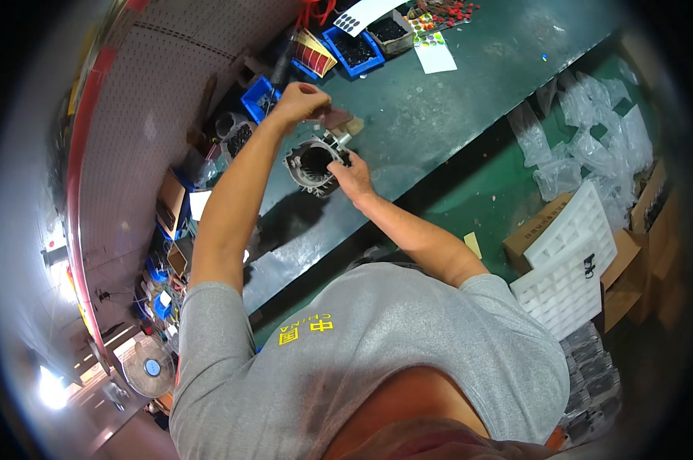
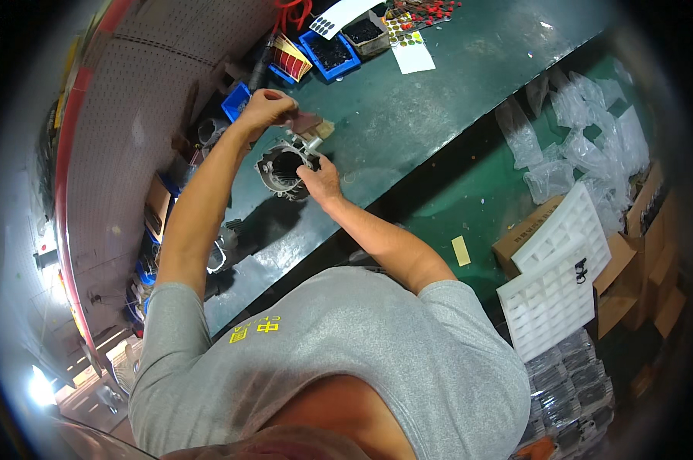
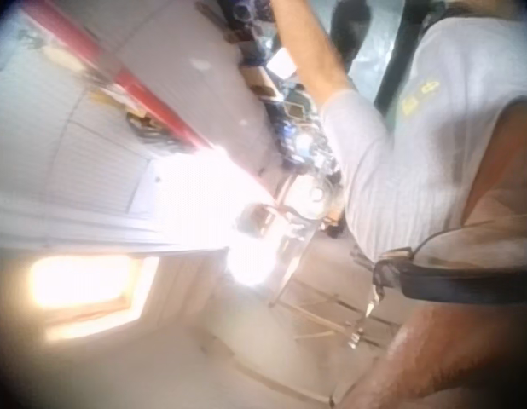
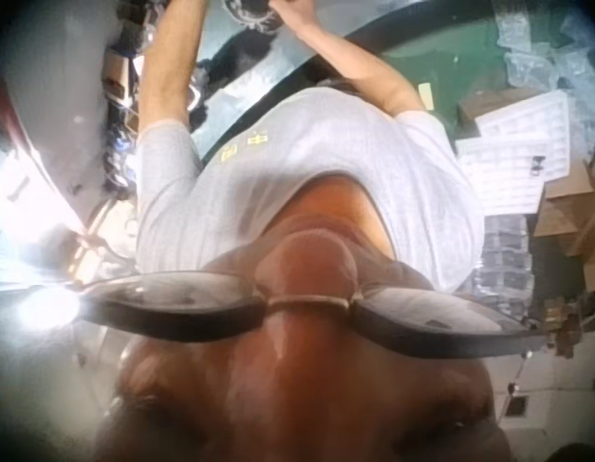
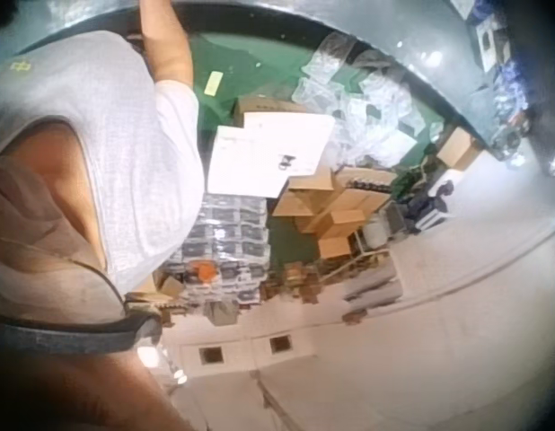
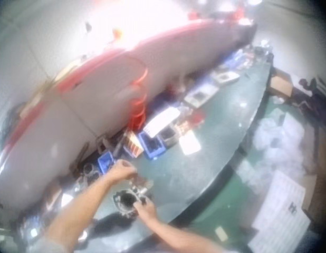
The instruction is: The person repeatedly picks up metal engine blocks from a pallet, brushes their surfaces and interiors with a small brush, and places them on a workbench. The person handles the parts one at a time, rotating them to reach different sides.
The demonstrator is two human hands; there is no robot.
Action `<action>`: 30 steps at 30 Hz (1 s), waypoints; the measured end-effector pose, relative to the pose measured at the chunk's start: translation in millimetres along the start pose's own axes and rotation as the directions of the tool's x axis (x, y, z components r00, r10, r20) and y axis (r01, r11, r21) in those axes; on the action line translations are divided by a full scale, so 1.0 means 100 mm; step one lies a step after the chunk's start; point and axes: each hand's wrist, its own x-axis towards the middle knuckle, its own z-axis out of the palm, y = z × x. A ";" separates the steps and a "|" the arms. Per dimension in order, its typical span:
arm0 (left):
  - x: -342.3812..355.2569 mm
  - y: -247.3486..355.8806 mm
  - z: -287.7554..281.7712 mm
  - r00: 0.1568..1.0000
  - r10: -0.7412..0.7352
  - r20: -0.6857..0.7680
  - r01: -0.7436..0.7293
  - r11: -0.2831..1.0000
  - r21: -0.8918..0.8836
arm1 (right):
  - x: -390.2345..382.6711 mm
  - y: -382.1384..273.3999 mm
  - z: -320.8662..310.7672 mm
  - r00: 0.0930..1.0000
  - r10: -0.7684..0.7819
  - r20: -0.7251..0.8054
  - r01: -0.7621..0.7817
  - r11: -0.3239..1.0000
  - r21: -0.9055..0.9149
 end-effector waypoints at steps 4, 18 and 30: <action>-0.27 0.43 0.14 0.988 0.154 0.031 -0.150 0.983 -0.102 | 0.07 0.09 -0.01 1.000 -0.024 -0.015 0.024 1.000 0.015; -1.04 0.33 -0.26 0.616 0.621 -0.485 -0.569 0.776 0.270 | 0.05 -0.11 -0.07 0.989 0.113 0.098 -0.109 0.993 -0.049; -1.89 -0.36 -0.19 0.839 0.450 -0.306 -0.405 0.892 0.201 | 0.16 -0.05 -0.23 0.976 0.095 0.197 -0.089 0.995 -0.042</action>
